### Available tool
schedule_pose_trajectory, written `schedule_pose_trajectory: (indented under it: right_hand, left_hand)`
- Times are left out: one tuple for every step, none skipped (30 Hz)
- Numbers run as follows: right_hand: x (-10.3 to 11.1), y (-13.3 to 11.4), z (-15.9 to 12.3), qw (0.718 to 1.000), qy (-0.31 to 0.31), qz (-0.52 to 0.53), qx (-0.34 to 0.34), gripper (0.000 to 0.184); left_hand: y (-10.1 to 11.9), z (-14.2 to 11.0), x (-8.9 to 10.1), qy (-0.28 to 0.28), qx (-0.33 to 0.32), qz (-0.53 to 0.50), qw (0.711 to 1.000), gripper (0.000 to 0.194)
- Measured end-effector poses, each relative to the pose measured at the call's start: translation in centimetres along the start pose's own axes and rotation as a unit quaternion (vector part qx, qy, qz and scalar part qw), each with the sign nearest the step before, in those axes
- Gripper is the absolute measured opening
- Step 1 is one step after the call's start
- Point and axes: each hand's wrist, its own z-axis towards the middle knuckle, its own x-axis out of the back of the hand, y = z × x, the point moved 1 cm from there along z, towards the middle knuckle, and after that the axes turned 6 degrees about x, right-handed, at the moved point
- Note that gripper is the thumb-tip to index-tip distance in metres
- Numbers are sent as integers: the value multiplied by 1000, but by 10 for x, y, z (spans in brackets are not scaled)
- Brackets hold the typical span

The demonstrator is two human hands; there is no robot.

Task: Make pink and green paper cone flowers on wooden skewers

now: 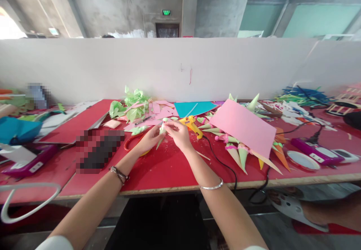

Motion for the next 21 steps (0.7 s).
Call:
schedule_pose_trajectory:
  right_hand:
    - [0,0,0,1000,-11,-10,22,12]
    - [0,1,-1,999,-22,-23,40,11]
    - [0,1,-1,997,-31,-38,52,11]
    - [0,2,-1,996,-40,-55,59,10]
    - [0,2,-2,995,-47,-71,61,10]
    - [0,3,-2,994,-52,-82,60,10]
    - [0,3,-2,993,-54,-87,57,11]
    - [0,4,-2,994,-53,-86,52,11]
    - [0,4,-2,994,-51,-79,47,11]
    - [0,4,-2,996,-48,-70,41,12]
    - [0,4,-2,996,-45,-62,36,12]
    - [0,4,-2,997,-43,-58,33,12]
    - [0,4,-2,997,-42,-56,29,13]
    - [0,4,-2,997,-41,-55,23,13]
    - [0,4,-2,998,-40,-55,16,13]
    - [0,5,-2,998,-40,-51,7,14]
    - [0,5,-2,998,-42,-42,-4,14]
    - [0,5,-2,998,-46,-29,-16,15]
    - [-1,6,-2,998,-50,-12,-30,15]
    - [-1,6,-2,998,-52,6,-45,17]
    - [-2,6,-2,997,-51,21,-60,19]
  left_hand:
    - [0,0,-1,-2,4,-11,1000,33]
    - [1,0,-1,-8,10,-18,1000,35]
    - [1,0,-1,-13,16,-23,1000,37]
    - [1,-1,-2,-12,21,-27,999,38]
    - [2,-1,-2,-13,25,-30,999,40]
    - [3,-1,-2,-19,27,-33,999,41]
    - [4,-1,-2,-27,25,-37,999,41]
    - [5,-2,-2,-35,22,-38,998,42]
    - [6,-2,-2,-44,18,-38,998,42]
    - [7,-2,-1,-51,14,-35,998,42]
    - [8,-2,-1,-54,12,-32,998,41]
    - [9,-3,-1,-53,9,-28,998,41]
    - [9,-3,0,-51,8,-22,998,41]
    - [9,-3,0,-50,6,-16,999,40]
    - [9,-3,0,-49,5,-9,999,40]
    - [9,-3,0,-48,4,-4,999,40]
    - [9,-3,0,-46,4,-1,999,40]
    - [8,-3,0,-44,5,-1,999,40]
    - [8,-3,0,-42,7,-3,999,40]
    - [8,-3,0,-39,9,-7,999,40]
    - [8,-3,0,-37,12,-10,999,40]
